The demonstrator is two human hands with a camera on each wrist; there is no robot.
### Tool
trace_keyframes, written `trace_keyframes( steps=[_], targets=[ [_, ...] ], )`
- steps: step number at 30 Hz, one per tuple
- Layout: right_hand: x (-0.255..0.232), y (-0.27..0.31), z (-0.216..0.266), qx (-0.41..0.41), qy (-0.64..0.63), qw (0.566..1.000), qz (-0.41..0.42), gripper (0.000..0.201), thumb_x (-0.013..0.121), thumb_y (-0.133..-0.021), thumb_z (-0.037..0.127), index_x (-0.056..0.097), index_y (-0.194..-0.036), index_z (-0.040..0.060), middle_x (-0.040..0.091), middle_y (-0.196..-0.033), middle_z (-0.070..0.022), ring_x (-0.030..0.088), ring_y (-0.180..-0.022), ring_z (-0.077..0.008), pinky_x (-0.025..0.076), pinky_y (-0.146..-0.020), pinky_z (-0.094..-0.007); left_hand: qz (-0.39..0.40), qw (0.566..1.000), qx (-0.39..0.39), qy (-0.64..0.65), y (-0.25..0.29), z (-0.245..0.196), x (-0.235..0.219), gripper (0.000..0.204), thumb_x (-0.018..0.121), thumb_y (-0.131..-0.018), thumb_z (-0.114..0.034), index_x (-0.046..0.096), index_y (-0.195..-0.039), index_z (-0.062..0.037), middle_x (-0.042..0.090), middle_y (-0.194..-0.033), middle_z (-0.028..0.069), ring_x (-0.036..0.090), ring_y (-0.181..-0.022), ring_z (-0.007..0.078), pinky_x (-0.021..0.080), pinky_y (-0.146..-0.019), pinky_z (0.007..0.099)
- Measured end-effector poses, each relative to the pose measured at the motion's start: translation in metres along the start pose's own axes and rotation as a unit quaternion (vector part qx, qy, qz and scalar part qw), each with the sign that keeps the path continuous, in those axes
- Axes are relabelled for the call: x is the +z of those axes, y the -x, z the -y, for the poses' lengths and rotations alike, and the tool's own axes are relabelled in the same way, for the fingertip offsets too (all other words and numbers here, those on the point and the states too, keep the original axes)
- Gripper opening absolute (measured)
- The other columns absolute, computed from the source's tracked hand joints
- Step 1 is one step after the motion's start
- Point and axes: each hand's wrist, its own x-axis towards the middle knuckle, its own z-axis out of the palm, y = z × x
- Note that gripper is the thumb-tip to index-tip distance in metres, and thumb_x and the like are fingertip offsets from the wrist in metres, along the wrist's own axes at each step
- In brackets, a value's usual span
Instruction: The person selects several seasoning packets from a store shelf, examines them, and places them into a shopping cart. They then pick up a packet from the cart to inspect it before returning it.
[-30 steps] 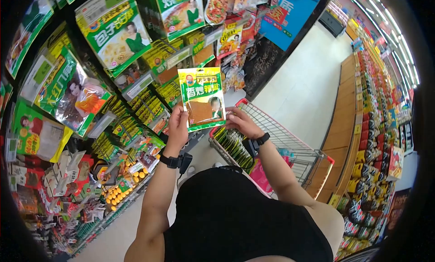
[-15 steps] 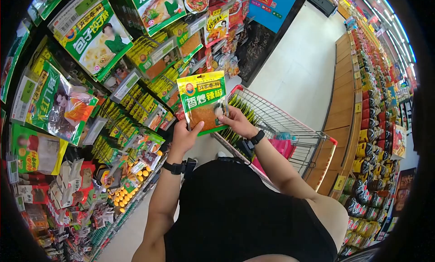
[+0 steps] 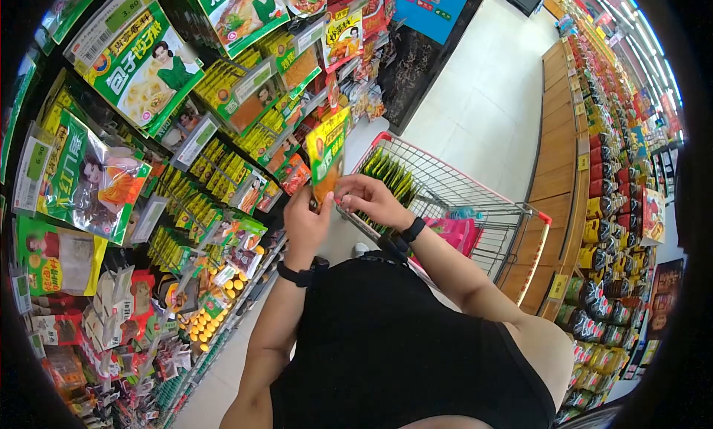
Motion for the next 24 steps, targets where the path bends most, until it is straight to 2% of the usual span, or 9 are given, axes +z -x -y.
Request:
trace_keyframes(
  steps=[3, 5, 6, 10, 14, 15, 18, 19, 24],
  targets=[
    [0.002, -0.002, -0.005, -0.066, 0.084, 0.994, 0.003, 0.050, 0.068, -0.091, 0.017, 0.049, -0.134, 0.0009, 0.061, -0.115, -0.0034, 0.058, -0.091, -0.0083, 0.051, -0.077, -0.0260, -0.034, 0.990, 0.138, 0.001, -0.001, -0.005, 0.012, 0.050, 0.073, -0.080, -0.020, 0.055, -0.122, -0.0003, 0.055, -0.123, 0.0212, 0.056, -0.111, 0.0356, 0.047, -0.089, 0.0424],
    [0.005, -0.004, -0.011, -0.129, 0.087, 0.987, -0.028, 0.046, 0.067, -0.092, 0.019, 0.051, -0.132, 0.0014, 0.060, -0.118, -0.0029, 0.058, -0.091, -0.0089, 0.051, -0.077, -0.0271, 0.002, 0.988, 0.151, -0.009, 0.004, -0.012, 0.013, 0.061, 0.074, -0.078, -0.023, 0.049, -0.129, -0.0006, 0.045, -0.133, 0.0223, 0.046, -0.122, 0.0402, 0.040, -0.098, 0.0461],
    [0.007, -0.003, -0.005, -0.090, 0.057, 0.993, -0.043, 0.044, 0.066, -0.093, 0.019, 0.051, -0.131, 0.0011, 0.060, -0.118, -0.0033, 0.058, -0.092, -0.0094, 0.050, -0.079, -0.0275, 0.020, 0.987, 0.158, -0.013, 0.006, -0.017, 0.013, 0.067, 0.075, -0.077, -0.025, 0.046, -0.132, -0.0007, 0.040, -0.137, 0.0229, 0.041, -0.127, 0.0426, 0.037, -0.102, 0.0479],
    [-0.007, 0.000, -0.001, 0.003, 0.023, 0.997, -0.074, 0.030, 0.059, -0.097, 0.014, 0.055, -0.122, -0.0015, 0.063, -0.112, -0.0041, 0.057, -0.093, -0.0100, 0.049, -0.083, -0.0285, 0.004, 0.979, 0.162, -0.122, 0.009, -0.020, 0.005, 0.070, 0.075, -0.075, -0.032, 0.048, -0.132, -0.0023, 0.040, -0.135, 0.0213, 0.041, -0.123, 0.0418, 0.033, -0.104, 0.0513],
    [-0.014, 0.007, -0.004, -0.008, 0.075, 0.996, -0.051, 0.027, 0.057, -0.097, 0.011, 0.057, -0.120, -0.0029, 0.065, -0.110, -0.0034, 0.056, -0.095, -0.0084, 0.047, -0.084, -0.0275, -0.102, 0.991, 0.070, 0.041, 0.005, -0.002, -0.003, 0.056, 0.072, -0.082, -0.019, 0.048, -0.129, -0.0006, 0.041, -0.133, 0.0191, 0.042, -0.122, 0.0340, 0.035, -0.104, 0.0425],
    [-0.016, 0.009, -0.005, -0.003, 0.082, 0.996, -0.033, 0.027, 0.057, -0.097, 0.011, 0.057, -0.120, -0.0029, 0.065, -0.110, -0.0034, 0.056, -0.095, -0.0084, 0.047, -0.085, -0.0274, -0.082, 0.993, 0.018, 0.081, 0.006, 0.003, -0.006, 0.052, 0.070, -0.086, -0.013, 0.046, -0.130, 0.0009, 0.050, -0.129, 0.0162, 0.052, -0.117, 0.0252, 0.042, -0.098, 0.0357],
    [-0.018, 0.014, 0.000, 0.009, 0.095, 0.995, 0.006, 0.027, 0.057, -0.096, 0.009, 0.057, -0.121, -0.0025, 0.065, -0.111, -0.0035, 0.056, -0.097, -0.0084, 0.047, -0.086, -0.0270, 0.067, 0.934, -0.092, 0.340, 0.006, 0.021, -0.009, 0.047, 0.069, -0.088, -0.014, 0.050, -0.128, 0.0013, 0.063, -0.116, 0.0116, 0.062, -0.103, 0.0164, 0.049, -0.089, 0.0310],
    [-0.017, 0.015, 0.002, 0.013, 0.099, 0.995, 0.016, 0.028, 0.057, -0.096, 0.009, 0.056, -0.121, -0.0023, 0.065, -0.111, -0.0035, 0.057, -0.097, -0.0085, 0.047, -0.086, -0.0269, 0.086, 0.937, -0.077, 0.329, 0.007, 0.026, -0.007, 0.034, 0.069, -0.090, -0.015, 0.059, -0.118, 0.0015, 0.071, -0.102, 0.0080, 0.066, -0.089, 0.0103, 0.051, -0.080, 0.0276],
    [-0.024, 0.011, 0.003, 0.007, 0.050, 0.998, -0.033, 0.028, 0.058, -0.096, 0.009, 0.056, -0.121, -0.0027, 0.066, -0.113, -0.0042, 0.059, -0.101, -0.0088, 0.047, -0.089, -0.0265, 0.076, 0.939, -0.106, 0.319, 0.017, 0.018, 0.001, 0.023, 0.071, -0.089, -0.015, 0.068, -0.106, 0.0004, 0.072, -0.098, 0.0074, 0.066, -0.087, 0.0105, 0.052, -0.080, 0.0285]
  ],
)
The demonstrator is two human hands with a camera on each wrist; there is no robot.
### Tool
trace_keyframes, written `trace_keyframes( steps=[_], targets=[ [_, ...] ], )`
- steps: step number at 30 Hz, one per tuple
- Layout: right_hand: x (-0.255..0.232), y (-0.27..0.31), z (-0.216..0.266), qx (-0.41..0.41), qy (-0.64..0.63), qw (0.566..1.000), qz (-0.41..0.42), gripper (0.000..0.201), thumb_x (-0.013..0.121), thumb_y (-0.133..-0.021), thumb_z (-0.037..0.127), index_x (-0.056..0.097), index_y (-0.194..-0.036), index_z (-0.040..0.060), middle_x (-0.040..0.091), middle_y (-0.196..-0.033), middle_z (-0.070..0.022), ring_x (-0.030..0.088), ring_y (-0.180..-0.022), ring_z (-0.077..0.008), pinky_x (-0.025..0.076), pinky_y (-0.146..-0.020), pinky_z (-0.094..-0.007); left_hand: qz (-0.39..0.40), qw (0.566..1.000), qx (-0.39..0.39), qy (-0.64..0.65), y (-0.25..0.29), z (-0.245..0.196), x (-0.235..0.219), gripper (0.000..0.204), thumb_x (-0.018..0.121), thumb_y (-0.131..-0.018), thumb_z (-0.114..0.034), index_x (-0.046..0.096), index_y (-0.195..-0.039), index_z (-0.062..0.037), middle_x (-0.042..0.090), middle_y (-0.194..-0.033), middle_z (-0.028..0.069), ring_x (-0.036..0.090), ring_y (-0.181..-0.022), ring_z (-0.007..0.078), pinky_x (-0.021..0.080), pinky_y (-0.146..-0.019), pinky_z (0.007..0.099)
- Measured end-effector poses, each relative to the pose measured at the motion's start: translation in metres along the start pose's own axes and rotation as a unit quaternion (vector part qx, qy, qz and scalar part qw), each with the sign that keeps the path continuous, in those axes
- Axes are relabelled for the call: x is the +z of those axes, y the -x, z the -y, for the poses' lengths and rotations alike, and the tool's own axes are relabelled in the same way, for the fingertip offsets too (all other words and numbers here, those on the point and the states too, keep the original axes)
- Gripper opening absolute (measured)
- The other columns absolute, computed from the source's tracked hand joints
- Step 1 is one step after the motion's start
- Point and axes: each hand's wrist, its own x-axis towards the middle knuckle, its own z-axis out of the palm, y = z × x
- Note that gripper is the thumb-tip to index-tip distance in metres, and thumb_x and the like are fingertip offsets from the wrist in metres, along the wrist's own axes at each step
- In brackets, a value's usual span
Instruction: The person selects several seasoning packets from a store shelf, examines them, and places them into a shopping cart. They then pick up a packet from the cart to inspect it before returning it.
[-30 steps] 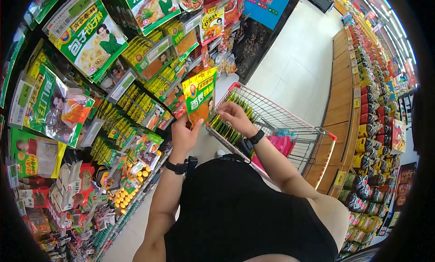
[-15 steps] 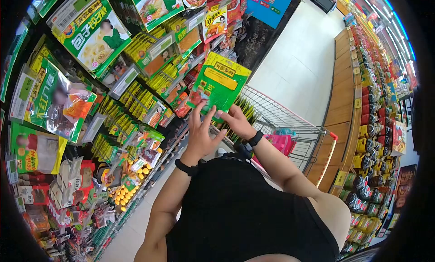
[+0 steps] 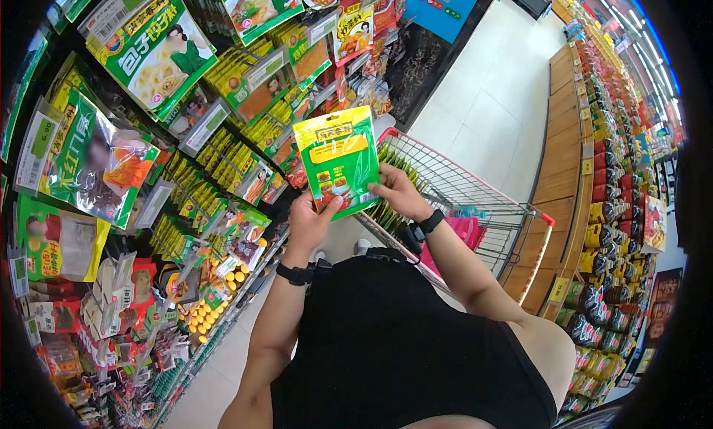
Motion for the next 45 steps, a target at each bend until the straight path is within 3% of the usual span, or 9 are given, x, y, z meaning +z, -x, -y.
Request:
trace_keyframes(
  steps=[23, 26, 31, 34, 35, 38, 41, 43, 45],
  targets=[
    [0.006, 0.000, 0.005, 0.016, 0.032, 0.999, -0.036, 0.017, 0.066, -0.091, 0.008, 0.060, -0.105, 0.0014, 0.063, -0.095, 0.0011, 0.059, -0.087, -0.0058, 0.048, -0.077, -0.0238, 0.038, 0.997, -0.007, 0.061, 0.006, -0.007, 0.004, 0.023, 0.065, -0.091, -0.010, 0.064, -0.110, 0.0018, 0.069, -0.105, 0.0076, 0.063, -0.096, 0.0129, 0.050, -0.085, 0.0297],
    [0.009, -0.005, 0.000, -0.083, 0.186, 0.961, -0.185, 0.023, 0.068, -0.089, 0.007, 0.056, -0.109, 0.0025, 0.058, -0.100, -0.0010, 0.055, -0.092, -0.0082, 0.048, -0.077, -0.0243, 0.008, 0.999, 0.023, -0.022, 0.002, 0.000, 0.001, 0.023, 0.064, -0.092, -0.012, 0.064, -0.109, 0.0016, 0.070, -0.103, 0.0109, 0.065, -0.093, 0.0160, 0.050, -0.082, 0.0305],
    [0.011, 0.001, 0.019, -0.035, 0.088, 0.995, -0.021, 0.059, 0.071, -0.085, 0.011, 0.043, -0.137, 0.0052, 0.050, -0.131, -0.0092, 0.049, -0.117, -0.0168, 0.050, -0.088, -0.0303, -0.017, 0.983, 0.062, -0.170, -0.001, 0.011, -0.008, 0.031, 0.055, -0.096, -0.020, 0.057, -0.118, 0.0015, 0.062, -0.116, 0.0209, 0.060, -0.108, 0.0309, 0.045, -0.091, 0.0402],
    [0.035, 0.004, 0.017, -0.134, 0.191, 0.972, 0.006, 0.086, 0.077, -0.082, 0.022, 0.026, -0.149, 0.0068, 0.035, -0.147, -0.0145, 0.039, -0.133, -0.0235, 0.049, -0.094, -0.0352, 0.028, 0.974, 0.112, -0.196, -0.003, 0.005, -0.001, 0.040, 0.054, -0.096, -0.024, 0.048, -0.127, 0.0013, 0.048, -0.132, 0.0245, 0.049, -0.123, 0.0368, 0.038, -0.101, 0.0444],
    [0.041, 0.003, 0.023, -0.127, 0.213, 0.969, 0.023, 0.105, 0.081, -0.077, 0.034, 0.014, -0.153, 0.0076, 0.023, -0.153, -0.0166, 0.029, -0.140, -0.0269, 0.046, -0.098, -0.0367, 0.048, 0.973, 0.120, -0.190, -0.004, -0.001, 0.005, 0.045, 0.054, -0.096, -0.026, 0.045, -0.130, 0.0012, 0.043, -0.138, 0.0257, 0.044, -0.127, 0.0388, 0.035, -0.104, 0.0456],
    [0.054, -0.001, 0.014, -0.169, 0.267, 0.948, -0.034, 0.105, 0.083, -0.073, 0.038, 0.020, -0.150, 0.0034, 0.025, -0.152, -0.0185, 0.027, -0.141, -0.0316, 0.029, -0.113, -0.0400, 0.076, 0.944, 0.219, -0.235, -0.008, -0.014, 0.019, 0.060, 0.060, -0.091, -0.031, 0.038, -0.137, 0.0012, 0.031, -0.145, 0.0272, 0.038, -0.131, 0.0417, 0.032, -0.107, 0.0466],
    [0.054, 0.000, 0.014, -0.067, 0.088, 0.994, -0.017, 0.071, 0.071, -0.087, 0.025, 0.033, -0.142, 0.0006, 0.047, -0.124, -0.0124, 0.046, -0.116, -0.0208, 0.042, -0.093, -0.0317, 0.100, 0.927, 0.232, -0.278, -0.010, -0.022, 0.013, 0.067, 0.065, -0.085, -0.035, 0.039, -0.135, 0.0009, 0.030, -0.146, 0.0263, 0.035, -0.132, 0.0422, 0.029, -0.110, 0.0469],
    [0.043, 0.003, 0.026, 0.102, -0.012, 0.995, -0.012, 0.029, 0.058, -0.096, 0.012, 0.048, -0.121, 0.0006, 0.048, -0.088, 0.0036, 0.047, -0.081, -0.0075, 0.043, -0.071, -0.0258, 0.119, 0.929, 0.213, -0.277, -0.011, -0.022, 0.005, 0.066, 0.069, -0.083, -0.034, 0.041, -0.132, 0.0000, 0.033, -0.144, 0.0227, 0.037, -0.130, 0.0401, 0.031, -0.108, 0.0460],
    [0.032, 0.001, 0.018, 0.050, -0.037, 0.998, -0.023, 0.026, 0.059, -0.096, 0.012, 0.051, -0.119, 0.0026, 0.047, -0.083, 0.0060, 0.046, -0.074, -0.0042, 0.040, -0.064, -0.0220, 0.038, 0.943, 0.166, -0.285, -0.012, -0.013, -0.004, 0.068, 0.072, -0.081, -0.031, 0.041, -0.134, -0.0007, 0.036, -0.142, 0.0211, 0.038, -0.129, 0.0377, 0.033, -0.106, 0.0450]
  ],
)
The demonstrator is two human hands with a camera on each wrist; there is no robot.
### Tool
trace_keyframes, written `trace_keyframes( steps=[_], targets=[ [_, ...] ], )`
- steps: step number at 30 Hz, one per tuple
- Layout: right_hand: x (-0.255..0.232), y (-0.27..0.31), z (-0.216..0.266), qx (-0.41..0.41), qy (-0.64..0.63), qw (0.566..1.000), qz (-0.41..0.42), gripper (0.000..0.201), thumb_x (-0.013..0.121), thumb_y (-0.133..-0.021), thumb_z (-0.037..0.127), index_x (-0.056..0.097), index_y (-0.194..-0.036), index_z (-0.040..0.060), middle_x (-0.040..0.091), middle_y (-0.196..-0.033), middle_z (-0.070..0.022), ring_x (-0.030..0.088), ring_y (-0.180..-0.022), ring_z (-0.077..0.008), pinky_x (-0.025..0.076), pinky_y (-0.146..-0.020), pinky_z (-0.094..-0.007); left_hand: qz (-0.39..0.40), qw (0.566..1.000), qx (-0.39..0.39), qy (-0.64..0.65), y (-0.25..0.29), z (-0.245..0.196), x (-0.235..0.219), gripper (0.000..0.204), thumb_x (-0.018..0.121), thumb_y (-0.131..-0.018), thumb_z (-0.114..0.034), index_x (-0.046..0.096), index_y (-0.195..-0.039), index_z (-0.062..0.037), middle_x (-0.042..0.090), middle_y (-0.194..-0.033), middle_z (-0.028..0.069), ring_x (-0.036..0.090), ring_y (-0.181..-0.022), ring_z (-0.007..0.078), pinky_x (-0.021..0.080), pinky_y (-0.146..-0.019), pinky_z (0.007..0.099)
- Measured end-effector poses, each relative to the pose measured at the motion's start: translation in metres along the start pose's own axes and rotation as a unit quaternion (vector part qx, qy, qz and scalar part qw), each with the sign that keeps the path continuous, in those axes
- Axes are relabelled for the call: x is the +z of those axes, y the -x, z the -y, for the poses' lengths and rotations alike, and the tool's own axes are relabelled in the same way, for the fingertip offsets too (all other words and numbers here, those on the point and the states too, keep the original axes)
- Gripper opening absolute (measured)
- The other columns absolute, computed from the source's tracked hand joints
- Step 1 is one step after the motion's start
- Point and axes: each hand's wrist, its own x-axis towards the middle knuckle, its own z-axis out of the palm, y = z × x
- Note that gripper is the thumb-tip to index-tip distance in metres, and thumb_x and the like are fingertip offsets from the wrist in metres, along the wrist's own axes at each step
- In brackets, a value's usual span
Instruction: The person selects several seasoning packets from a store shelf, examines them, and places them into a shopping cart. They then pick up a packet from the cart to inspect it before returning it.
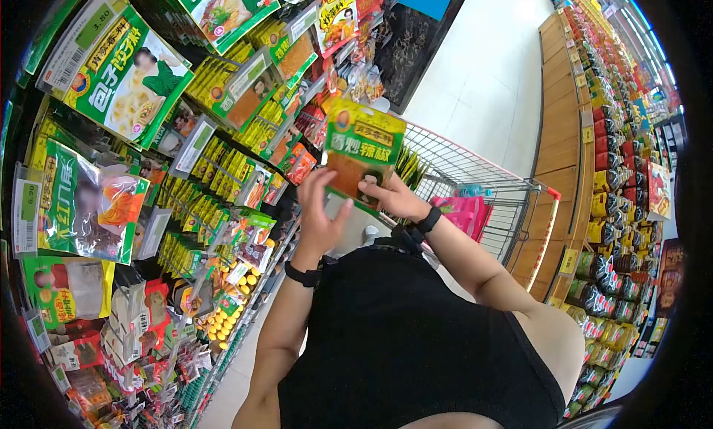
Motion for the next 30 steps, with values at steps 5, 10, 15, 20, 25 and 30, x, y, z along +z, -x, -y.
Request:
trace_keyframes(
  steps=[5, 10, 15, 20, 25, 30],
  targets=[
    [-0.010, 0.003, 0.008, 0.002, 0.015, 0.998, 0.061, 0.024, 0.060, -0.096, 0.010, 0.053, -0.118, 0.0032, 0.053, -0.079, 0.0050, 0.054, -0.064, -0.0042, 0.045, -0.054, -0.0210, -0.045, 0.978, -0.117, 0.169, 0.002, 0.015, -0.006, 0.069, 0.077, -0.081, -0.024, 0.039, -0.134, -0.0012, 0.053, -0.128, 0.0156, 0.052, -0.116, 0.0237, 0.042, -0.096, 0.0392],
    [-0.004, -0.004, 0.008, 0.000, 0.018, 1.000, 0.011, 0.024, 0.063, -0.093, 0.010, 0.055, -0.114, 0.0012, 0.054, -0.078, 0.0043, 0.053, -0.066, -0.0042, 0.048, -0.058, -0.0224, 0.072, 0.909, -0.211, 0.351, 0.013, 0.033, -0.012, 0.032, 0.060, -0.097, -0.020, 0.056, -0.120, 0.0003, 0.064, -0.102, 0.0039, 0.057, -0.089, 0.0087, 0.046, -0.077, 0.0245],
    [-0.013, -0.023, -0.008, -0.021, 0.085, 0.993, -0.082, 0.021, 0.067, -0.093, 0.018, 0.059, -0.105, 0.0032, 0.061, -0.083, 0.0032, 0.055, -0.072, -0.0020, 0.047, -0.059, -0.0214, -0.017, 0.934, -0.197, 0.298, 0.013, 0.036, -0.006, 0.027, 0.050, -0.102, -0.023, 0.063, -0.109, 0.0005, 0.060, -0.087, -0.0021, 0.047, -0.074, 0.0045, 0.041, -0.067, 0.0225],
    [-0.016, -0.024, -0.016, -0.011, 0.051, 0.996, -0.074, 0.020, 0.056, -0.100, 0.022, 0.060, -0.108, 0.0040, 0.061, -0.083, 0.0052, 0.051, -0.067, -0.0010, 0.042, -0.058, -0.0193, -0.029, 0.936, -0.194, 0.293, 0.018, 0.048, -0.003, 0.028, 0.050, -0.101, -0.021, 0.064, -0.106, 0.0024, 0.059, -0.084, -0.0028, 0.048, -0.074, 0.0050, 0.041, -0.068, 0.0230],
    [-0.025, -0.021, -0.018, 0.002, -0.049, 0.998, -0.032, 0.022, 0.049, -0.103, 0.021, 0.063, -0.109, 0.0056, 0.061, -0.083, 0.0062, 0.044, -0.061, 0.0012, 0.034, -0.052, -0.0171, -0.024, 0.883, -0.197, 0.426, 0.024, 0.057, -0.004, 0.025, 0.052, -0.099, -0.017, 0.064, -0.106, 0.0033, 0.062, -0.087, -0.0017, 0.051, -0.076, 0.0064, 0.042, -0.073, 0.0232],
    [-0.026, -0.026, -0.023, -0.013, -0.060, 0.997, -0.043, 0.021, 0.050, -0.103, 0.021, 0.064, -0.104, 0.0055, 0.061, -0.081, 0.0069, 0.044, -0.060, 0.0017, 0.032, -0.052, -0.0167, -0.066, 0.858, -0.204, 0.467, 0.016, 0.035, -0.002, 0.022, 0.054, -0.098, -0.016, 0.065, -0.103, 0.0021, 0.065, -0.091, -0.0003, 0.055, -0.081, 0.0069, 0.043, -0.073, 0.0241]
  ],
)
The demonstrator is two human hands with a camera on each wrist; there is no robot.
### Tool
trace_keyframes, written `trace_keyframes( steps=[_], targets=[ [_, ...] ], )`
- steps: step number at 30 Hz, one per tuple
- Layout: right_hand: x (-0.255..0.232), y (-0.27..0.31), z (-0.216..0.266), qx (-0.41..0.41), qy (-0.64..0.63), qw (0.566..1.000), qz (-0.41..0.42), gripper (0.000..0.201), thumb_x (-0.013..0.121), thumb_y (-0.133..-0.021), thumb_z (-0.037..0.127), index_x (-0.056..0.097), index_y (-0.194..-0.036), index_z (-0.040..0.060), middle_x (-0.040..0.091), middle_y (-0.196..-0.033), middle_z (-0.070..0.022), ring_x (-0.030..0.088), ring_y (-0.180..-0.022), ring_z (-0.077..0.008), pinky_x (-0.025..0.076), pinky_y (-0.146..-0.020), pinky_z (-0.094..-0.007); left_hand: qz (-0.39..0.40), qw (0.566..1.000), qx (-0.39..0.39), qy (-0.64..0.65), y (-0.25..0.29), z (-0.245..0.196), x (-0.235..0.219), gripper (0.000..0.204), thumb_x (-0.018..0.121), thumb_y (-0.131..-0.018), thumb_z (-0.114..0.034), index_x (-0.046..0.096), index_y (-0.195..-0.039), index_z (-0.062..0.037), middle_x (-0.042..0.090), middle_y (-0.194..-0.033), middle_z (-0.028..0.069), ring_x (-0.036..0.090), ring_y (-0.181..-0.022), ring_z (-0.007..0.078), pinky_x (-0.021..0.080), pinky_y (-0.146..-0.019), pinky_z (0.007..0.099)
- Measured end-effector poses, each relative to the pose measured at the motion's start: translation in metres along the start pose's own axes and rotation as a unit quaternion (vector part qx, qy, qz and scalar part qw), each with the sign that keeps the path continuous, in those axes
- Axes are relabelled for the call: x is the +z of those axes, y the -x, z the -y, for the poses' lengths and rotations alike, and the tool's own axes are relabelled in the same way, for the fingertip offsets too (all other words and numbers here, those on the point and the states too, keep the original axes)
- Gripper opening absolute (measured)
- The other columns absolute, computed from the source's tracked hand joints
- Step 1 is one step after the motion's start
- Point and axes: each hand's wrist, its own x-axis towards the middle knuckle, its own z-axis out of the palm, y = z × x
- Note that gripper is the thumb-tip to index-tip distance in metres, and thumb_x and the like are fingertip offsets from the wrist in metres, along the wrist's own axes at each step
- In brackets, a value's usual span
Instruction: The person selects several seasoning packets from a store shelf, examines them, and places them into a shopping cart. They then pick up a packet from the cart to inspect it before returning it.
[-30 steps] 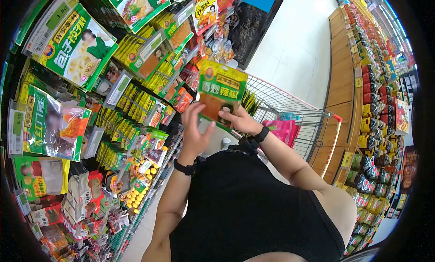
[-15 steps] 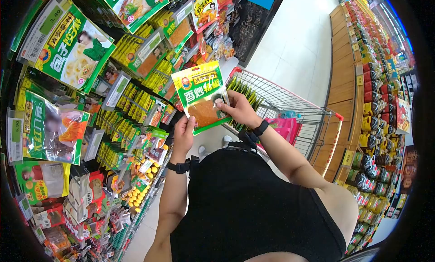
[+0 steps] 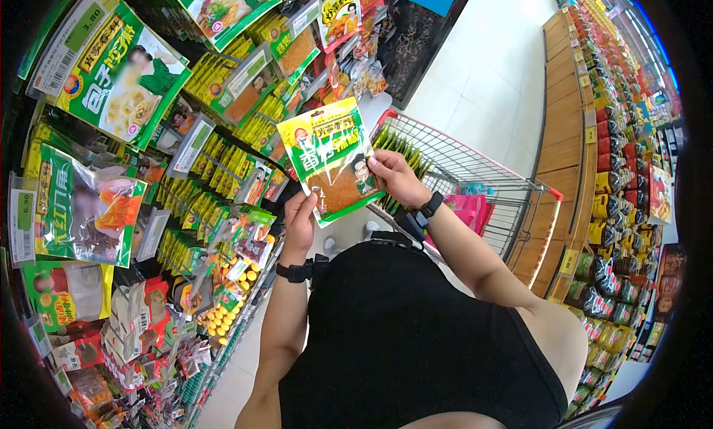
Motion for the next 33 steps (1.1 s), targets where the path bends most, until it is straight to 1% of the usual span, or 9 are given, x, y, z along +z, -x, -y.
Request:
trace_keyframes(
  steps=[8, 11, 15, 19, 20, 24, 27, 30, 33],
  targets=[
    [0.005, 0.001, 0.007, -0.030, 0.053, 0.998, -0.024, 0.015, 0.056, -0.099, 0.016, 0.062, -0.101, 0.0029, 0.061, -0.083, 0.0034, 0.051, -0.069, -0.0022, 0.043, -0.064, -0.0195, 0.016, 0.987, -0.019, -0.157, -0.004, 0.003, -0.003, 0.020, 0.062, -0.096, -0.019, 0.065, -0.099, 0.0006, 0.062, -0.078, -0.0011, 0.052, -0.065, 0.0037, 0.041, -0.059, 0.0212],
    [-0.018, -0.010, -0.020, -0.109, 0.214, 0.965, -0.108, 0.014, 0.056, -0.097, 0.012, 0.059, -0.106, 0.0014, 0.062, -0.088, 0.0009, 0.054, -0.078, -0.0058, 0.047, -0.072, -0.0224, -0.015, 0.982, 0.009, -0.186, -0.003, 0.003, -0.001, 0.020, 0.063, -0.096, -0.020, 0.065, -0.096, -0.0002, 0.061, -0.076, -0.0016, 0.051, -0.061, 0.0036, 0.040, -0.055, 0.0209],
    [-0.008, -0.002, 0.003, -0.025, 0.135, 0.989, -0.046, 0.023, 0.054, -0.097, 0.014, 0.057, -0.116, 0.0008, 0.066, -0.110, -0.0071, 0.061, -0.097, -0.0106, 0.048, -0.079, -0.0246, -0.075, 0.966, 0.087, -0.230, -0.003, -0.003, 0.012, 0.021, 0.063, -0.096, -0.021, 0.063, -0.094, -0.0005, 0.061, -0.077, -0.0014, 0.051, -0.063, 0.0039, 0.042, -0.057, 0.0222],
    [0.020, 0.014, 0.029, -0.051, 0.001, 0.990, 0.130, 0.062, 0.062, -0.093, 0.039, 0.042, -0.139, 0.0029, 0.054, -0.133, -0.0129, 0.058, -0.116, -0.0216, 0.049, -0.093, -0.0347, -0.008, 0.897, 0.228, -0.379, -0.004, -0.021, 0.032, 0.029, 0.071, -0.088, -0.024, 0.061, -0.101, 0.0002, 0.062, -0.096, 0.0095, 0.060, -0.078, 0.0156, 0.047, -0.067, 0.0277],
    [0.022, 0.015, 0.029, -0.076, -0.012, 0.984, 0.161, 0.069, 0.066, -0.091, 0.038, 0.036, -0.144, 0.0035, 0.044, -0.144, -0.0138, 0.054, -0.119, -0.0227, 0.046, -0.098, -0.0384, 0.001, 0.877, 0.249, -0.412, -0.003, -0.026, 0.041, 0.040, 0.075, -0.083, -0.028, 0.062, -0.109, -0.0009, 0.057, -0.113, 0.0144, 0.058, -0.099, 0.0257, 0.047, -0.080, 0.0341],
    [0.028, 0.017, 0.023, -0.164, -0.070, 0.975, 0.133, 0.063, 0.066, -0.092, 0.034, 0.039, -0.140, 0.0031, 0.050, -0.135, -0.0096, 0.055, -0.116, -0.0213, 0.049, -0.093, -0.0374, 0.063, 0.818, 0.258, -0.511, -0.002, -0.035, 0.057, 0.054, 0.072, -0.084, -0.037, 0.060, -0.125, -0.0042, 0.045, -0.133, 0.0148, 0.041, -0.123, 0.0343, 0.039, -0.097, 0.0432],
    [0.025, 0.017, 0.029, -0.056, -0.026, 0.998, 0.030, 0.043, 0.059, -0.098, 0.023, 0.046, -0.134, 0.0028, 0.057, -0.125, -0.0078, 0.059, -0.107, -0.0172, 0.051, -0.086, -0.0343, 0.074, 0.822, 0.248, -0.507, -0.006, -0.027, 0.049, 0.056, 0.070, -0.086, -0.037, 0.055, -0.130, -0.0050, 0.045, -0.133, 0.0151, 0.043, -0.122, 0.0327, 0.040, -0.096, 0.0421],
    [0.015, 0.021, 0.014, -0.013, -0.028, 0.999, -0.010, 0.032, 0.051, -0.101, 0.015, 0.049, -0.130, 0.0018, 0.061, -0.119, -0.0067, 0.061, -0.100, -0.0151, 0.052, -0.083, -0.0322, -0.017, 0.893, 0.158, -0.422, -0.009, -0.011, 0.042, 0.051, 0.065, -0.092, -0.032, 0.050, -0.133, -0.0050, 0.045, -0.135, 0.0122, 0.046, -0.120, 0.0273, 0.042, -0.095, 0.0384],
    [0.018, 0.029, 0.016, 0.003, -0.015, 1.000, -0.002, 0.034, 0.049, -0.101, 0.014, 0.048, -0.132, 0.0018, 0.060, -0.124, -0.0079, 0.060, -0.106, -0.0169, 0.052, -0.087, -0.0332, -0.061, 0.992, -0.021, -0.106, -0.017, 0.017, 0.019, 0.044, 0.061, -0.096, -0.026, 0.048, -0.132, -0.0046, 0.046, -0.137, 0.0086, 0.048, -0.119, 0.0217, 0.043, -0.095, 0.0338]
  ],
)
